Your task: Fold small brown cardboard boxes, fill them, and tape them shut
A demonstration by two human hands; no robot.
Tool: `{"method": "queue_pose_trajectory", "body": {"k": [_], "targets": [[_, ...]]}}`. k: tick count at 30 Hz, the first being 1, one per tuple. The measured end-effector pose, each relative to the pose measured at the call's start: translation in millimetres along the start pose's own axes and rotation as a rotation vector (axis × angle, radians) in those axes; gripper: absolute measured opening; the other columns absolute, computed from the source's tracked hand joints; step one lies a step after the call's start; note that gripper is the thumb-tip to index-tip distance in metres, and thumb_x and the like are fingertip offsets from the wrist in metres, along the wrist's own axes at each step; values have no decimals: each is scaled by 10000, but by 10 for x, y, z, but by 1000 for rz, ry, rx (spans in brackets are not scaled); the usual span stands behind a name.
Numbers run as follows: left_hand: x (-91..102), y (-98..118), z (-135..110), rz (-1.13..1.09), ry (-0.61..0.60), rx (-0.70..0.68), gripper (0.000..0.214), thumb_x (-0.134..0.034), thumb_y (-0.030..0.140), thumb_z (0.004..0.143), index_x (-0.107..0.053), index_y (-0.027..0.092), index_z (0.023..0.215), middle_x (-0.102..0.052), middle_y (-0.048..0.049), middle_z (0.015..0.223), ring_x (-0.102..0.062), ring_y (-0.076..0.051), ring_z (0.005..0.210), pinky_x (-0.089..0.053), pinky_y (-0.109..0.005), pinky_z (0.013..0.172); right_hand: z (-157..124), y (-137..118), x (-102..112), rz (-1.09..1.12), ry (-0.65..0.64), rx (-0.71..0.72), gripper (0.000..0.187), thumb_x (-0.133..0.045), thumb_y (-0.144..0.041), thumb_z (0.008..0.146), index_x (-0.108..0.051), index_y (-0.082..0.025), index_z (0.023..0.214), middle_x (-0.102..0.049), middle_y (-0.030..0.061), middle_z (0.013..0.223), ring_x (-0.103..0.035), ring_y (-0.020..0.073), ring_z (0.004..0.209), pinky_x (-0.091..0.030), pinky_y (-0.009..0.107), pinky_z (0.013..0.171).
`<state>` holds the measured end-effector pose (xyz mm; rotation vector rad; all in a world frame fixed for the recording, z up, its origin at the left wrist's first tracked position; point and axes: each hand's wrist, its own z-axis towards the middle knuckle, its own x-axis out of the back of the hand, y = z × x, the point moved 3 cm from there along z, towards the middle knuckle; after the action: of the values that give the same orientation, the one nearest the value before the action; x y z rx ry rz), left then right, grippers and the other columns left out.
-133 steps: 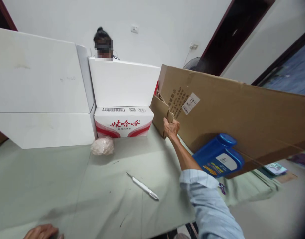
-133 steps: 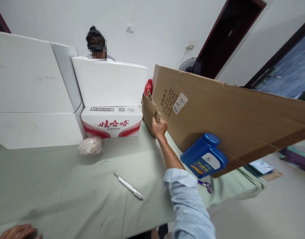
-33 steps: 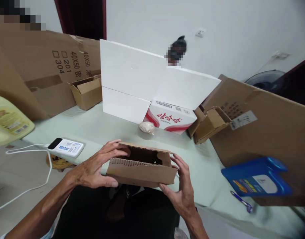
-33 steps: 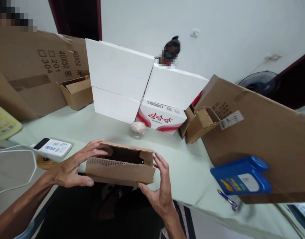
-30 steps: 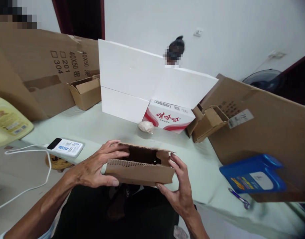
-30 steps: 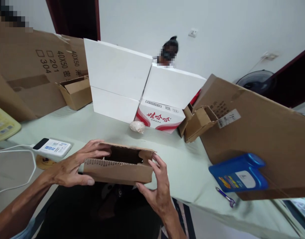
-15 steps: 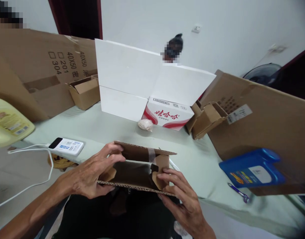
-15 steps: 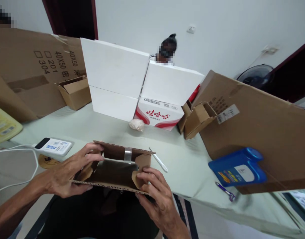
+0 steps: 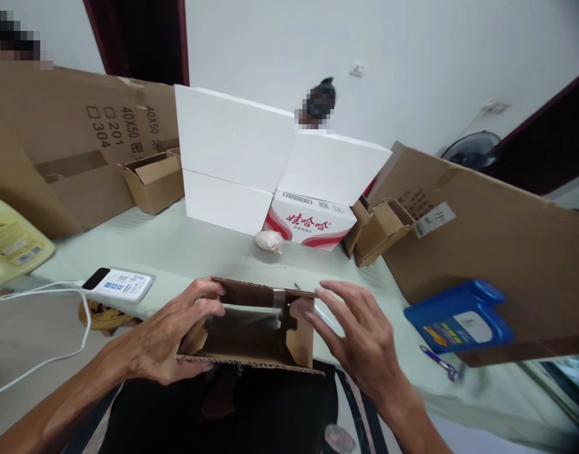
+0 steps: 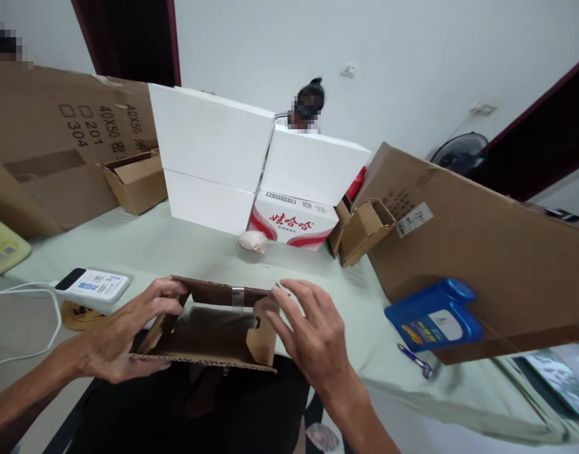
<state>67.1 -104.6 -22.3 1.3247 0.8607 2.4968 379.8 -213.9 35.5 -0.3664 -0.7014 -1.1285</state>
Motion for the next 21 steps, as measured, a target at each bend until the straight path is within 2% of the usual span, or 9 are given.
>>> {"method": "queue_pose_trajectory", "body": {"k": [4, 7, 11, 17, 19, 21], "targets": [[-17, -8, 9, 5, 6, -9, 727, -832, 154, 780, -479, 278, 1404, -474, -165, 1520, -540, -349, 1447, -568, -431, 1131, 274, -4, -201, -18, -66, 193, 239, -719, -170, 1036, -720, -241, 1264, -802, 123, 1160, -753, 278, 1041, -620, 423, 870], [-13, -16, 9, 20, 11, 3, 745, -842, 144, 758, -486, 275, 1399, -478, -166, 1528, -541, -352, 1451, -563, -424, 1138, 397, -60, -240, 108, -50, 255, 139, -714, -165, 1045, -731, -227, 1168, -802, 99, 1063, -738, 227, 925, -608, 366, 798], [-3, -23, 17, 23, 6, 10, 729, -834, 158, 760, -489, 281, 1391, -505, -157, 1510, -562, -349, 1426, -569, -422, 1128, 507, -97, -221, 395, -75, 160, 119, -687, -117, 1044, -758, -202, 1089, -798, 95, 1031, -731, 197, 862, -603, 330, 750], [-25, -54, 20, -20, -22, -9, 763, -815, 128, 744, -479, 286, 1410, -478, -160, 1543, -550, -351, 1434, -566, -436, 1135, 620, 76, -206, 714, -174, -212, 165, -654, -201, 1086, -787, -219, 990, -807, 33, 900, -765, 174, 791, -621, 282, 720], [-28, -67, 12, -29, -20, -4, 750, -812, 137, 756, -480, 287, 1411, -476, -161, 1545, -540, -353, 1443, -562, -443, 1142, 621, 165, -182, 714, -244, -205, 98, -691, -240, 1072, -785, -238, 1099, -829, 50, 1036, -792, 195, 906, -643, 295, 772], [-26, -83, 3, -32, -18, 5, 741, -816, 146, 763, -484, 289, 1409, -473, -160, 1546, -542, -352, 1441, -564, -445, 1140, 599, 241, -161, 618, -308, -114, 272, -744, -271, 1041, -732, -268, 1313, -798, 92, 1279, -777, 245, 1139, -664, 359, 906]]}}
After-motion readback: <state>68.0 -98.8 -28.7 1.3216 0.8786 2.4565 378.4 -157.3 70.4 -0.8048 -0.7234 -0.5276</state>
